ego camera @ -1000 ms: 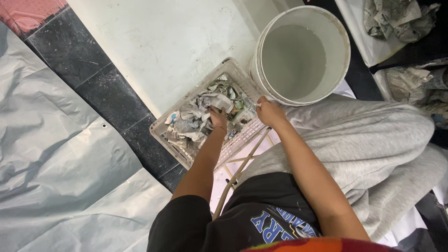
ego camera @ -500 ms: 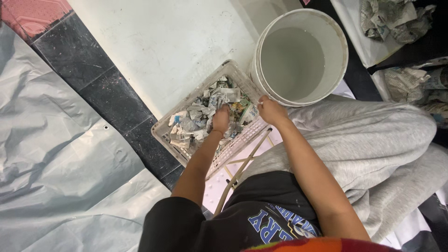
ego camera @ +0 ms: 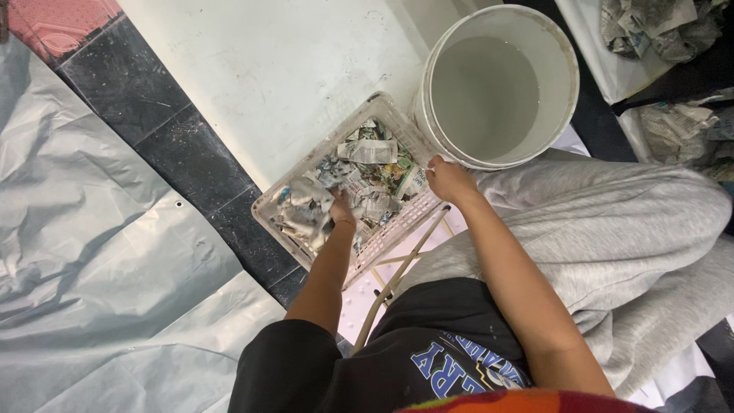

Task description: The person sits on the floor and wraps individual glass items with newspaper. They pick up a glass, place it on a newspaper sheet, fold the paper around it, and place the wrapped item on a shelf. This process is repeated for multiple glasses.

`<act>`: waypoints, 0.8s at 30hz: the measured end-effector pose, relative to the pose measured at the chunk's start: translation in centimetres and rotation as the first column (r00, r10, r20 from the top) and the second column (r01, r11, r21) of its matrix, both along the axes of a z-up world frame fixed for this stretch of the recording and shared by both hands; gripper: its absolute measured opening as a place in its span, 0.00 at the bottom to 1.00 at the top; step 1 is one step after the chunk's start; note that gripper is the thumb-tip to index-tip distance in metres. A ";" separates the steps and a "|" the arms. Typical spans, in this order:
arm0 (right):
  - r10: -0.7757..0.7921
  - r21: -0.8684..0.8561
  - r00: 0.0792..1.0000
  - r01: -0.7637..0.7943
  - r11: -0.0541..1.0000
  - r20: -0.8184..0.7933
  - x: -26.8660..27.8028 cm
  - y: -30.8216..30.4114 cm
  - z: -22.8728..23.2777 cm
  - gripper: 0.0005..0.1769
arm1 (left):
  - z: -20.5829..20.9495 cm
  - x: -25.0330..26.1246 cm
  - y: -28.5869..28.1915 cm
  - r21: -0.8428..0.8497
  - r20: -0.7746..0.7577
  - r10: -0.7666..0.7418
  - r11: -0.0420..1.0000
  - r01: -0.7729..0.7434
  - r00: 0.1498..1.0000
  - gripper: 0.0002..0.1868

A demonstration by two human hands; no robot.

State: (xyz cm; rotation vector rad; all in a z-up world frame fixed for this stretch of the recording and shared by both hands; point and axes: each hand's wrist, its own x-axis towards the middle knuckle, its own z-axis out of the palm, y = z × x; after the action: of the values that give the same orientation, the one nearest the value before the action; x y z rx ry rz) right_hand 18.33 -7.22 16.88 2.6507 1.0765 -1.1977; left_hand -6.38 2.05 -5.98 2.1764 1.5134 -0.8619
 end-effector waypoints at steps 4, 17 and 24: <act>0.010 0.001 1.000 -0.010 1.000 0.000 -0.1 -0.3 -0.2 0.22 | 1.1 -1.4 0.7 -0.210 0.083 0.273 0.945 -0.251 0.958 0.42; 0.032 -0.015 0.999 -0.033 0.999 -0.032 -0.3 -0.3 0.1 0.22 | -0.9 -2.3 1.5 -0.359 0.034 0.364 0.874 -0.328 0.931 0.30; 0.044 0.015 0.998 -0.043 0.999 -0.037 -0.1 -0.3 -0.3 0.22 | -0.8 -3.2 2.1 -0.456 0.141 0.308 0.864 -0.214 0.941 0.26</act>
State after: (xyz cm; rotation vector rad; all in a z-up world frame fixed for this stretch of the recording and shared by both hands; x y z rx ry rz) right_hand 18.26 -7.51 16.57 2.6109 1.1462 -1.2405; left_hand -9.57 4.18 -6.83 1.6345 1.3202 -0.7621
